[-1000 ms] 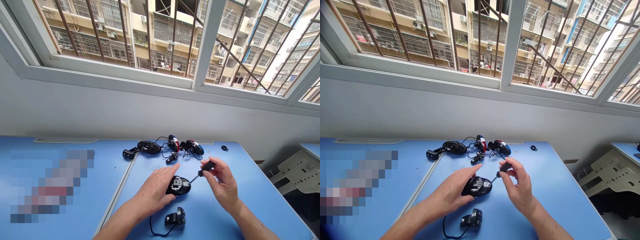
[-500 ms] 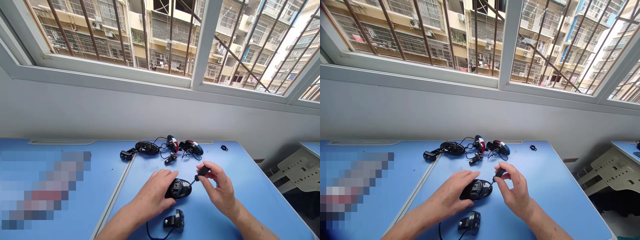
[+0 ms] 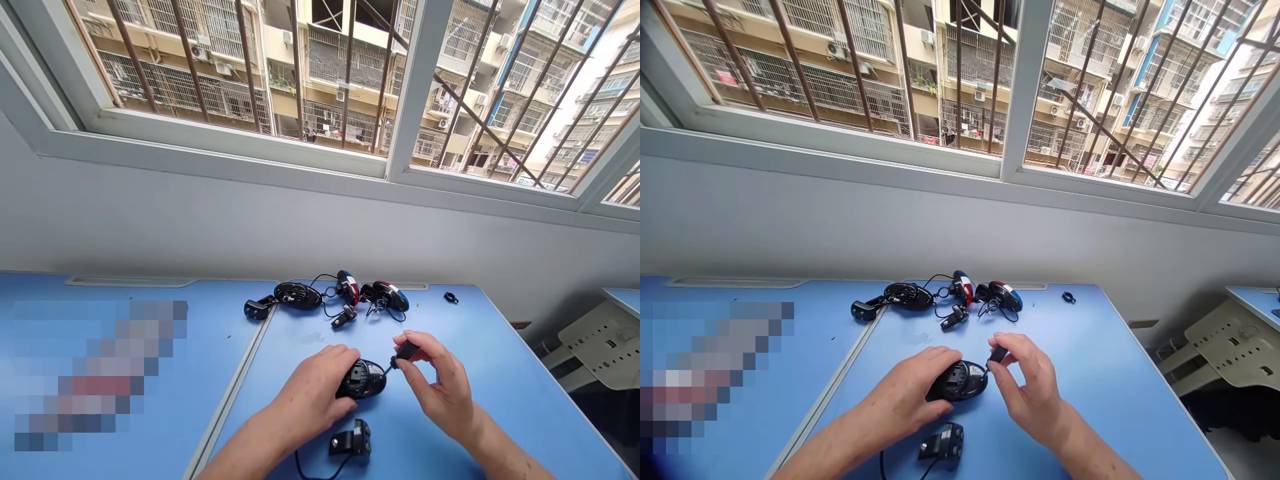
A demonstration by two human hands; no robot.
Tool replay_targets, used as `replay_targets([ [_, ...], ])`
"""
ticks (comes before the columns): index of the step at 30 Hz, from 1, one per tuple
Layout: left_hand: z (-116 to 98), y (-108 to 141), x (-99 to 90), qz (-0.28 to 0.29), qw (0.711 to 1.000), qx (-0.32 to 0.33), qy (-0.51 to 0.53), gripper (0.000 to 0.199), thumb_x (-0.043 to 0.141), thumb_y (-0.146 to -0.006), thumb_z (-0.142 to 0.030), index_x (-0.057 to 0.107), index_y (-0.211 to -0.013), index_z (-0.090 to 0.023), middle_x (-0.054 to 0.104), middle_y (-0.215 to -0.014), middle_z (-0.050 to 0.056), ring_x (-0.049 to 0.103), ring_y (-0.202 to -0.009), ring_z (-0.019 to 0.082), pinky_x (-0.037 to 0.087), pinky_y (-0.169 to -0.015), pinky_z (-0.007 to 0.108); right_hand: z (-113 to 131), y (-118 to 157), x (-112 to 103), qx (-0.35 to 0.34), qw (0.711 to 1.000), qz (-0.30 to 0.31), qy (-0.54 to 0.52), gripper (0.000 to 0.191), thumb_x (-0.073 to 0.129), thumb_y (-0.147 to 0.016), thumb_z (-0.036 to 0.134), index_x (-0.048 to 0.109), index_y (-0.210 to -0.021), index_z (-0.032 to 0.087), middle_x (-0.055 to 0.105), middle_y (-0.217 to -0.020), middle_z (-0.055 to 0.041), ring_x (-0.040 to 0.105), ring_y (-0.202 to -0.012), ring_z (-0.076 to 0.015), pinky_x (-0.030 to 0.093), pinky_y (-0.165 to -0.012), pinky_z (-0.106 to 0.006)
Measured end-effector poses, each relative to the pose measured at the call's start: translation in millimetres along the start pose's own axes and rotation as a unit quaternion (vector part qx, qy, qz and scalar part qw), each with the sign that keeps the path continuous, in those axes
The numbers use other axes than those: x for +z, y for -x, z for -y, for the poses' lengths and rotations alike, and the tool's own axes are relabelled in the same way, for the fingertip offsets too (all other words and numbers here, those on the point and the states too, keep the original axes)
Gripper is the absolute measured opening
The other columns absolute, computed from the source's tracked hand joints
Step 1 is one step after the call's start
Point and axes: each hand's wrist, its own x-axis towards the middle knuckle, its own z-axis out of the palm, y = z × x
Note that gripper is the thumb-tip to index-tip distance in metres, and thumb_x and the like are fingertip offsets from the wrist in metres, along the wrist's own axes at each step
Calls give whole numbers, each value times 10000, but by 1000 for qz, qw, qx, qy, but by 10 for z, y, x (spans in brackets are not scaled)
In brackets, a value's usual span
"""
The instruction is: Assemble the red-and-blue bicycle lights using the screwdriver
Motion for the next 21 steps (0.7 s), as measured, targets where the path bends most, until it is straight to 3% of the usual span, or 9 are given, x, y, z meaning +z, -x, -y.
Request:
replay_targets([
  [14,-80,-4,-41,14,999,-2,-36,254,615,-686,-191,547,-927,-236,633,-961,30,563,-919,244,439,-739,311,58,-11,15,0,1000,4,-4,445,511,-873,52,466,-1264,262,674,-984,-69,646,-803,-169,610,-622,-305],
  [21,-96,0,-29,12,999,-4,-40,248,610,-688,-183,540,-922,-220,624,-974,42,553,-917,248,440,-753,335,-4,39,47,44,999,-27,-4,397,556,-865,88,491,-1218,258,664,-978,-56,659,-757,-146,622,-624,-283],
])
